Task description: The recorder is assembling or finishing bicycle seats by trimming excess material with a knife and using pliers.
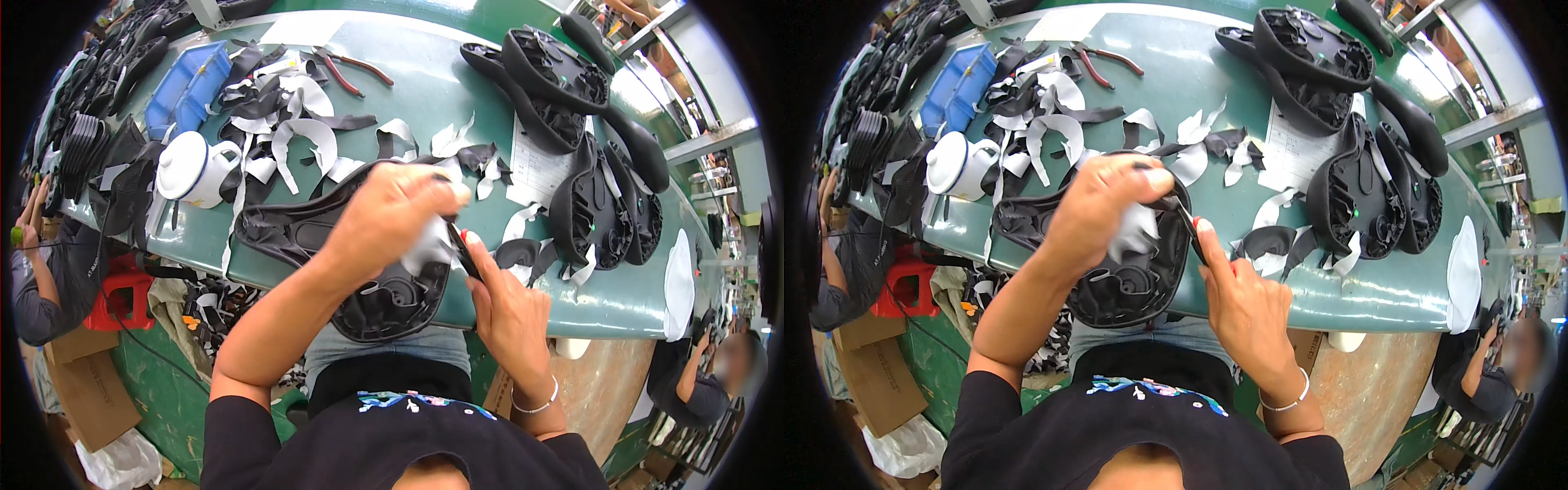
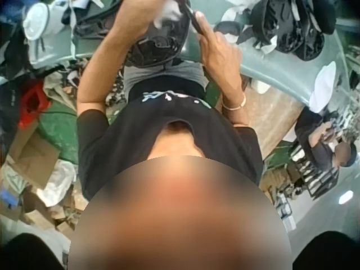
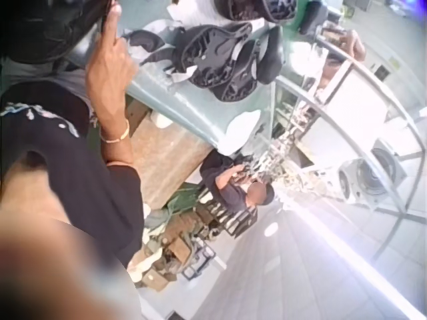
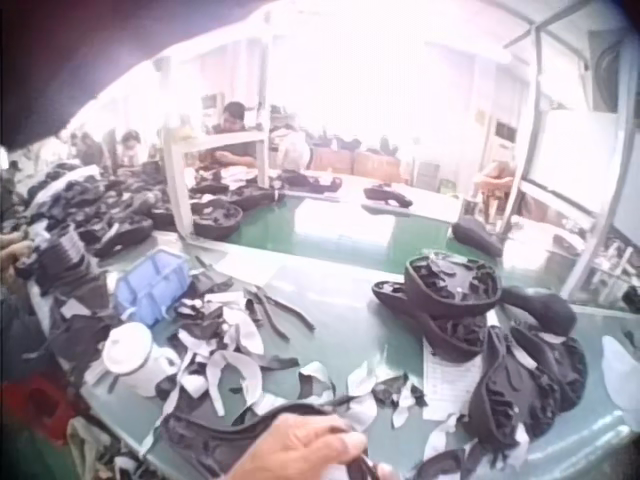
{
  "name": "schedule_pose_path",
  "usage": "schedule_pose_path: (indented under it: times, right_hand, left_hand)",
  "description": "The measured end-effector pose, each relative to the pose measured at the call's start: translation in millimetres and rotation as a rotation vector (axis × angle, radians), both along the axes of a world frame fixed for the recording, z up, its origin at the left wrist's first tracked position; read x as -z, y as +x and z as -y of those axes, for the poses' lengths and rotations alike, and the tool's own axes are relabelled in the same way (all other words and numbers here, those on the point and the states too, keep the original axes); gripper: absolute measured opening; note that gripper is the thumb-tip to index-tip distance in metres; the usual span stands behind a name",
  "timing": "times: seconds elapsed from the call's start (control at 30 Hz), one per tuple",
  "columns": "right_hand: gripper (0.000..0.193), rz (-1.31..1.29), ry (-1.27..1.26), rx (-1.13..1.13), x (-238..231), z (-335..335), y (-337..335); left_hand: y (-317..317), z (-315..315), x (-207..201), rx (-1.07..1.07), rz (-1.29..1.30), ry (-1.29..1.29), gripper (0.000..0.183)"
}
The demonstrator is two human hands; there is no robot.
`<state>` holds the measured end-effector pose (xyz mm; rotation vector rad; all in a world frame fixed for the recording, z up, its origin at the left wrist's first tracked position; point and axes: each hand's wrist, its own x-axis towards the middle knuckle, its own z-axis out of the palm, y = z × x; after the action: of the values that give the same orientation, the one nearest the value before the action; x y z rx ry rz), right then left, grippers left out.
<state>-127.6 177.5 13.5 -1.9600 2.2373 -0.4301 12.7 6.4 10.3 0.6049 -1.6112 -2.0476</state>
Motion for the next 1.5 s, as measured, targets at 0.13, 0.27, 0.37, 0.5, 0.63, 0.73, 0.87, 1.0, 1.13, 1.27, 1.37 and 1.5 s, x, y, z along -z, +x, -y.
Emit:
schedule_pose_path:
  times: [0.13,0.27,0.37,0.5,0.63,0.73,0.87,1.0,1.13,1.27,1.37,1.5]
  right_hand:
    - [0.055,-0.075,0.122,0.071,1,-2,13]
    - [0.051,0.079,-0.023,0.067,-7,-3,14]
    - [0.049,-0.026,0.0,0.01,-3,10,-11]
    - [0.047,-0.007,0.019,-0.044,4,22,-40]
    - [0.047,0.066,-0.167,-0.082,2,35,-45]
    - [0.047,0.067,-0.178,-0.146,4,56,-42]
    - [0.052,-0.101,-0.05,-0.142,6,50,-29]
    - [0.05,-0.083,0.022,-0.135,-13,14,-15]
    - [0.048,-0.187,0.148,-0.181,-34,39,-41]
    - [0.046,-0.105,0.142,-0.432,-35,85,-86]
    - [0.046,-0.243,0.139,-0.625,-31,87,-93]
    - [0.048,-0.362,0.242,-0.501,-52,60,-78]
  left_hand:
    - [5,20,-1,-0.619,-0.585,-0.07,0.023]
    - [15,25,8,-0.261,-1.089,0.379,0.014]
    - [18,23,14,-0.427,-0.013,-0.499,0.011]
    - [15,18,20,-0.456,0.537,-1.325,0.021]
    - [14,23,29,-0.436,0.585,-1.399,0.027]
    - [15,29,38,-0.441,0.448,-1.288,0.027]
    - [19,39,46,-0.702,0.254,-1.022,0.021]
    - [25,50,35,-0.983,-0.01,-0.317,0.031]
    - [35,34,13,-0.731,-0.22,0.217,0.041]
    - [69,-21,3,-0.463,0.099,0.268,0.055]
    - [106,-34,1,-0.256,-0.032,-0.363,0.066]
    - [140,-2,-19,-0.411,-0.356,-0.557,0.06]
